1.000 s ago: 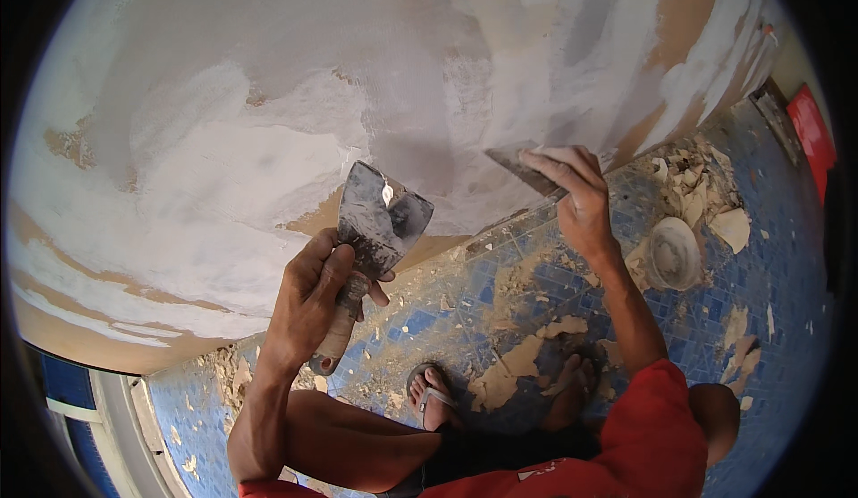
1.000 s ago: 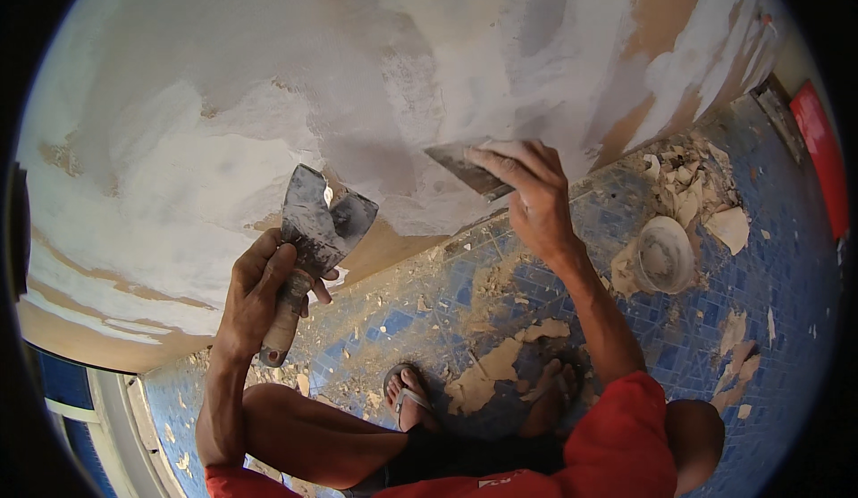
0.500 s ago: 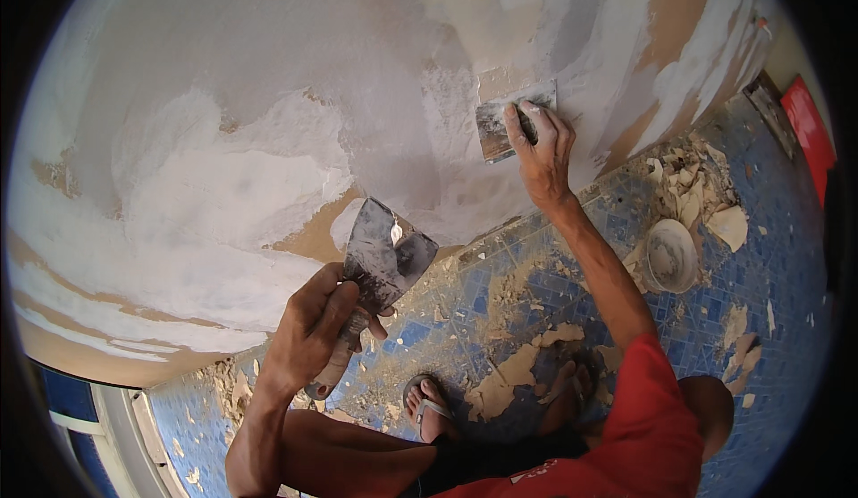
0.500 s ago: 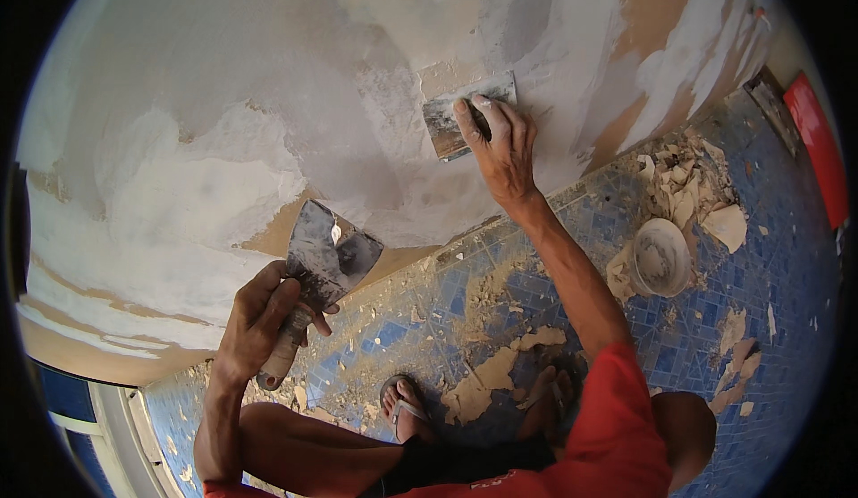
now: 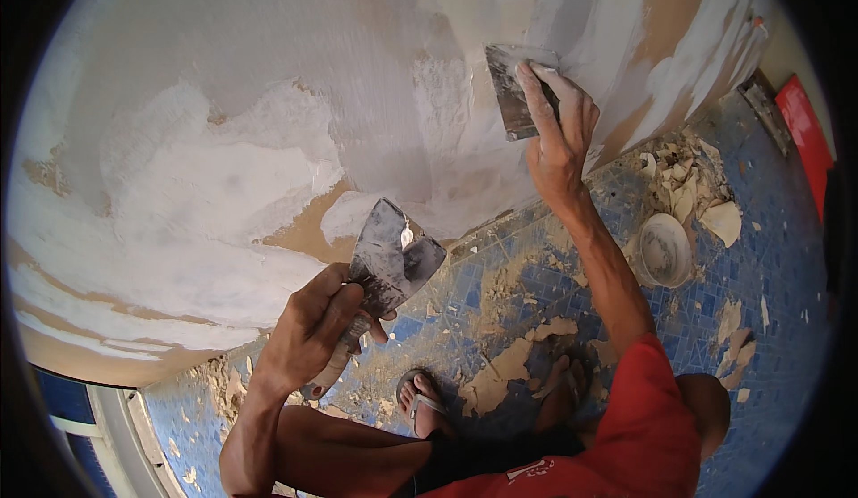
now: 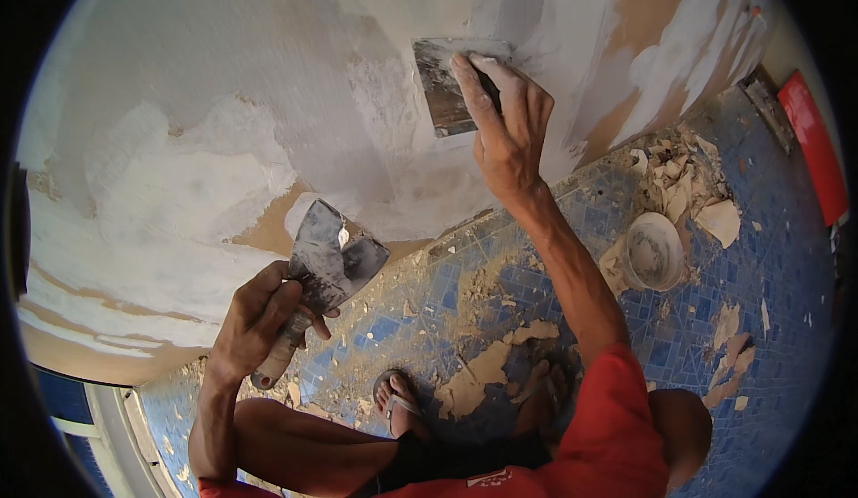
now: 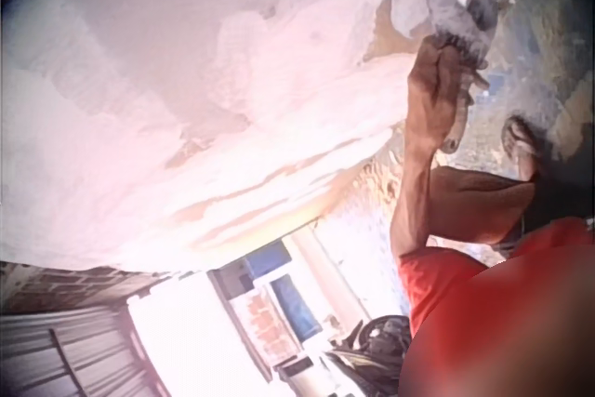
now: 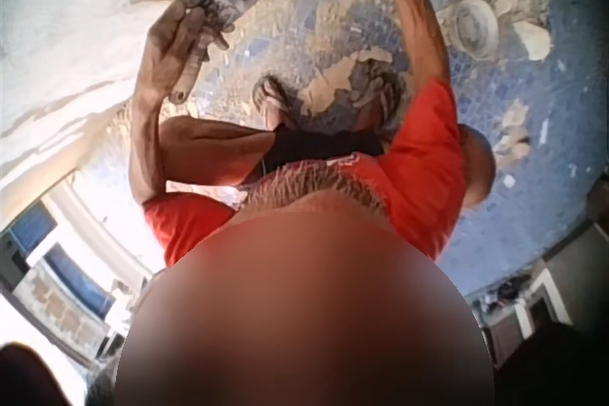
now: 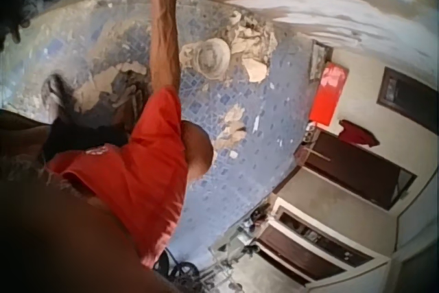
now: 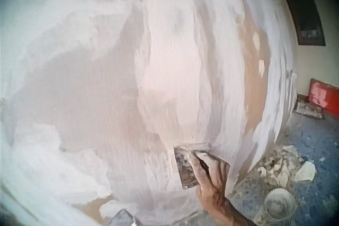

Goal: The person applies white plaster to a wall using a trowel and a smaller scraper. They repeatedly scoop plaster from a bowl on the floor and spread it across the wall surface, smoothing it with the tools.

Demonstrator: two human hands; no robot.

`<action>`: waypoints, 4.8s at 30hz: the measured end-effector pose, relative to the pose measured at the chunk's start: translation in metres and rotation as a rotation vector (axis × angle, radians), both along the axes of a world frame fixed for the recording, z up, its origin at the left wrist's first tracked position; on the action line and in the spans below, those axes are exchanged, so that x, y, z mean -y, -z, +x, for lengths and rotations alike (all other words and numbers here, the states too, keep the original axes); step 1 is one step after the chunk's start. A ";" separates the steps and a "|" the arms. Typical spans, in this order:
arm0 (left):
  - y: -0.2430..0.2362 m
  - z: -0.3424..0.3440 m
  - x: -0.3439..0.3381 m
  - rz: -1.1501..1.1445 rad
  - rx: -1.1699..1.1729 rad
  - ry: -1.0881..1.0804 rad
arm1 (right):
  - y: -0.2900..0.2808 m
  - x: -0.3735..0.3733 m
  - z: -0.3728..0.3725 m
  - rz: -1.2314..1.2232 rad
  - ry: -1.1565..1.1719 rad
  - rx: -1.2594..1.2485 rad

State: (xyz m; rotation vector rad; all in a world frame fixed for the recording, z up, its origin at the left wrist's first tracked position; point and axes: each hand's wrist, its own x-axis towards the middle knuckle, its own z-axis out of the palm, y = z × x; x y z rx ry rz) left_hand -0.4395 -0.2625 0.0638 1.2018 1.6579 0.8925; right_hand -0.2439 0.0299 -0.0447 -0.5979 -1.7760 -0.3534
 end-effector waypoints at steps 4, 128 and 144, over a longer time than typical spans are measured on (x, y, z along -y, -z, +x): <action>-0.002 -0.003 0.003 -0.023 0.037 -0.015 | 0.002 -0.001 -0.023 0.063 0.000 0.007; 0.009 -0.014 0.020 -0.080 -0.045 -0.081 | 0.080 0.076 -0.119 -0.465 -0.038 -0.579; -0.004 0.001 0.015 -0.040 0.011 -0.007 | 0.131 0.150 -0.157 -0.738 -0.117 -0.451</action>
